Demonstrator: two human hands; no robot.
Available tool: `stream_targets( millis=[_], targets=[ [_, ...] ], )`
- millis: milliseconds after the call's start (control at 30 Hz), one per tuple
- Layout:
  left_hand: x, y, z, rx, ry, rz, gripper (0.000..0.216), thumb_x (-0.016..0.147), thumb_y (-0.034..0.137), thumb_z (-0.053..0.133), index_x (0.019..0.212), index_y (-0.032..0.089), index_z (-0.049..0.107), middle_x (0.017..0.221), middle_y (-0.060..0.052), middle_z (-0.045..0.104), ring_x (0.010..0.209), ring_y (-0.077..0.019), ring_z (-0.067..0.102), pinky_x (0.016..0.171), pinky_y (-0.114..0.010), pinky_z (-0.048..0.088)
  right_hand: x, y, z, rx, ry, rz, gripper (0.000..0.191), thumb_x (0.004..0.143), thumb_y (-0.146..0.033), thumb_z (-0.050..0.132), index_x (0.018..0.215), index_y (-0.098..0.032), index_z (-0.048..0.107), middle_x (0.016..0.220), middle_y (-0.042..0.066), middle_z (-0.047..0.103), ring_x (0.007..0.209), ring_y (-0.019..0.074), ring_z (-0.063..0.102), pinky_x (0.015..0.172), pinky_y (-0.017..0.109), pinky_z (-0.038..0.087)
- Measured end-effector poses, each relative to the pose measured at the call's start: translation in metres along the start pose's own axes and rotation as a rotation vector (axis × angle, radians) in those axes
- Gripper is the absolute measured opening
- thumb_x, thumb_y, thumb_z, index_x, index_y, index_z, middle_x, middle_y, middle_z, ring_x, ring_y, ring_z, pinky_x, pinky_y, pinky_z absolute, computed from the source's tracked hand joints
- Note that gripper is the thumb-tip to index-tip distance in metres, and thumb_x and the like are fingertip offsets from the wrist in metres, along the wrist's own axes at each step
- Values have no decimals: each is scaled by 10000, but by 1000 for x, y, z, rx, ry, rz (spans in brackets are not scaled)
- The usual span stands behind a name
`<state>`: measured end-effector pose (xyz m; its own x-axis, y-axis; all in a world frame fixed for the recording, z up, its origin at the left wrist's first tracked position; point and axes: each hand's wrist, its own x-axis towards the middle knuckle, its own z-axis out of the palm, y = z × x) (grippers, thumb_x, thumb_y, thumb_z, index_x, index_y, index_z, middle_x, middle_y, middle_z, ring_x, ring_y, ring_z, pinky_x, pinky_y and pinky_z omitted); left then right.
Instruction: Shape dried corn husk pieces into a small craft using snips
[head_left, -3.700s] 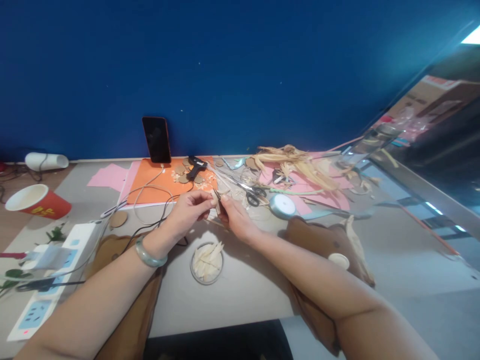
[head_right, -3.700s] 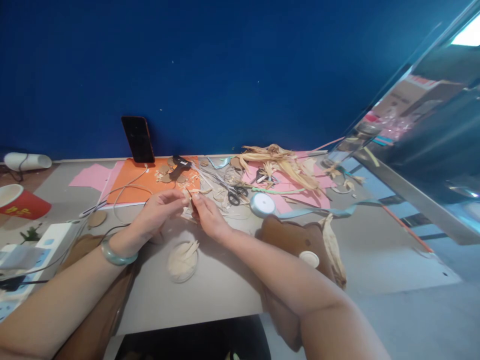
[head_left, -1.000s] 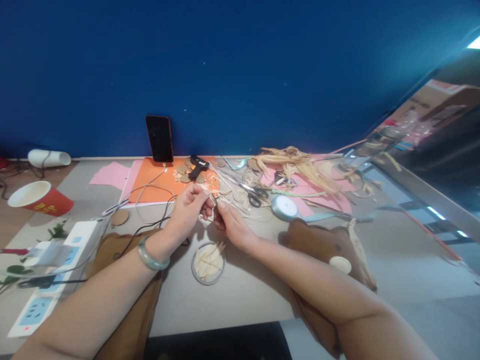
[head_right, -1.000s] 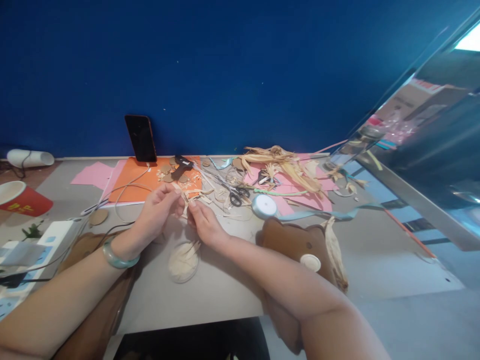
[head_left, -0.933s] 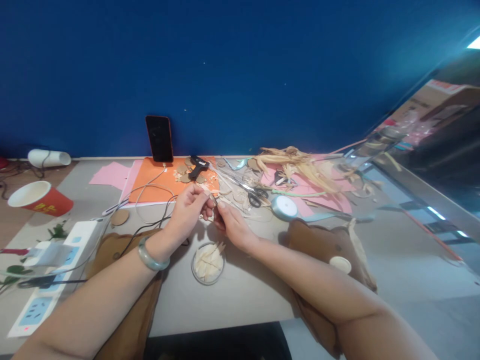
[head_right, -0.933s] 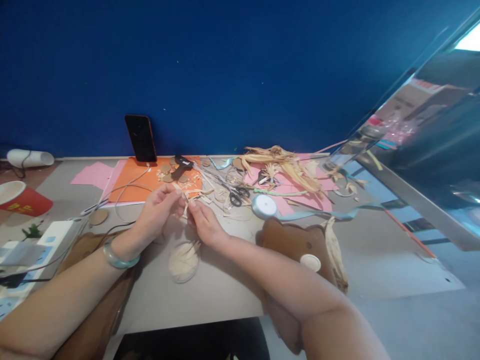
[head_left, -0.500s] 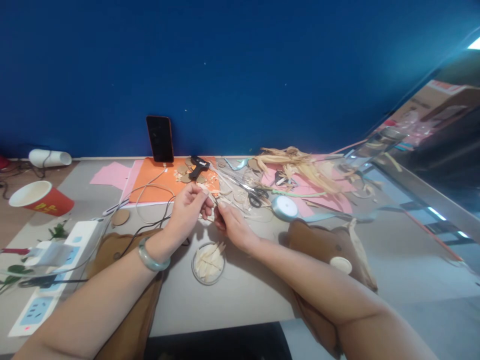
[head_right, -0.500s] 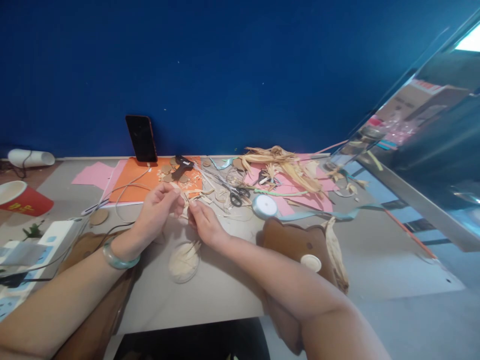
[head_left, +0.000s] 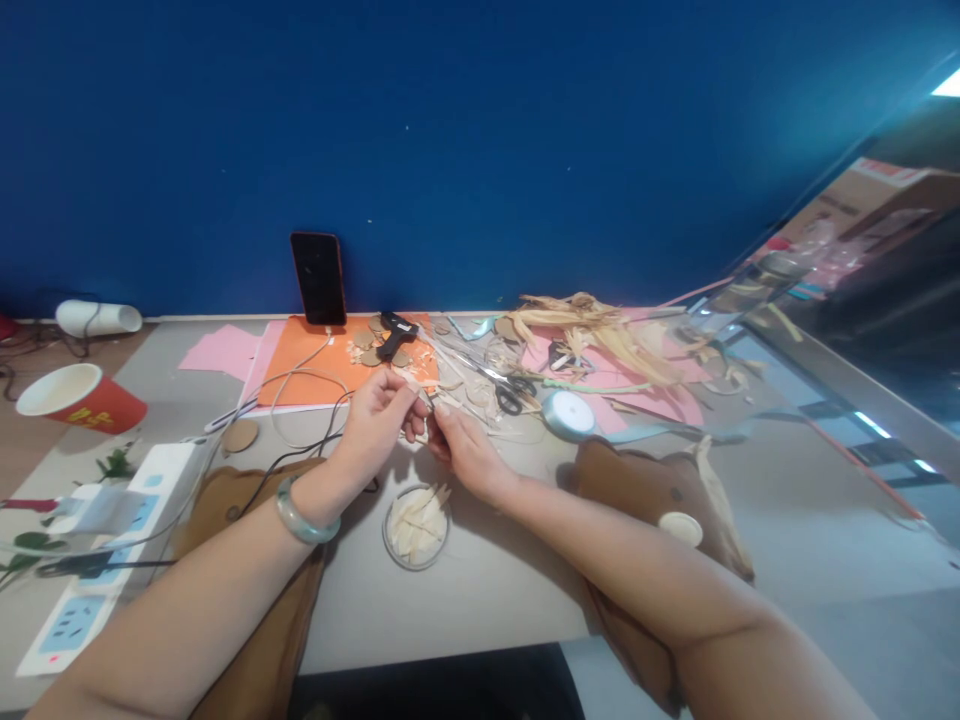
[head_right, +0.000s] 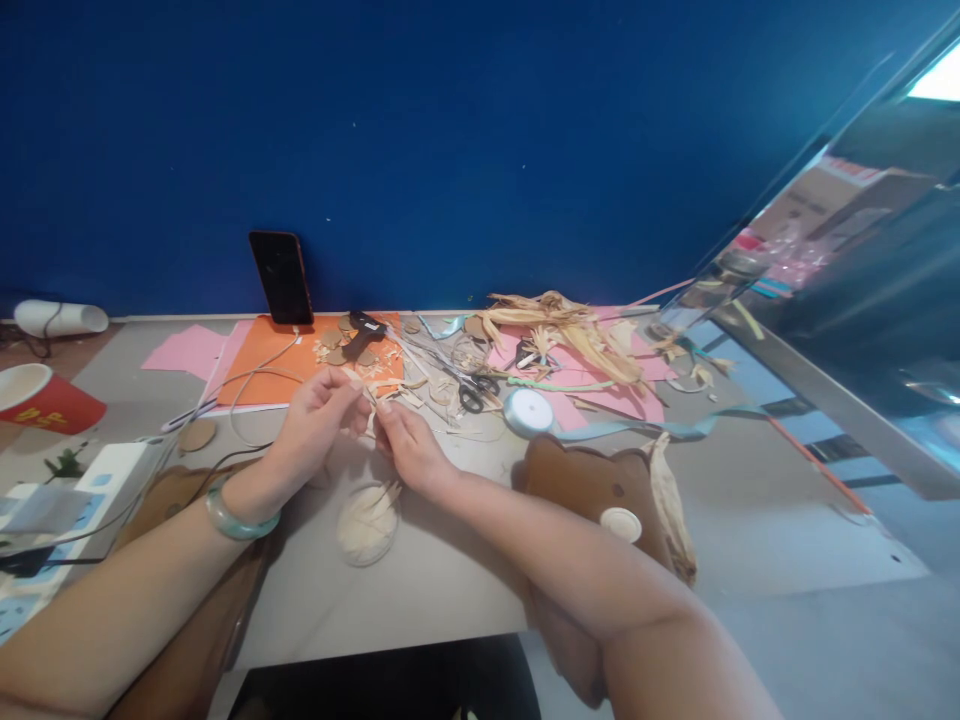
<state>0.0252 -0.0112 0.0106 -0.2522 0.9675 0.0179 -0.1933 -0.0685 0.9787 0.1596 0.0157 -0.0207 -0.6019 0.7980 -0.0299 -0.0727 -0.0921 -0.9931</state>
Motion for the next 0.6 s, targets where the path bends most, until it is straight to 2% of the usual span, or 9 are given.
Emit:
stream_targets(
  millis=[600],
  targets=[
    [-1, 0, 1, -17, -2, 2, 216, 803, 308, 646, 768, 188, 470, 575, 35, 627, 429, -76, 536, 424, -184, 417, 0, 2, -1, 0, 18, 11, 502, 888, -655, 416, 673, -202, 422, 489, -63, 354, 435, 80, 291, 418, 234, 243]
  ],
)
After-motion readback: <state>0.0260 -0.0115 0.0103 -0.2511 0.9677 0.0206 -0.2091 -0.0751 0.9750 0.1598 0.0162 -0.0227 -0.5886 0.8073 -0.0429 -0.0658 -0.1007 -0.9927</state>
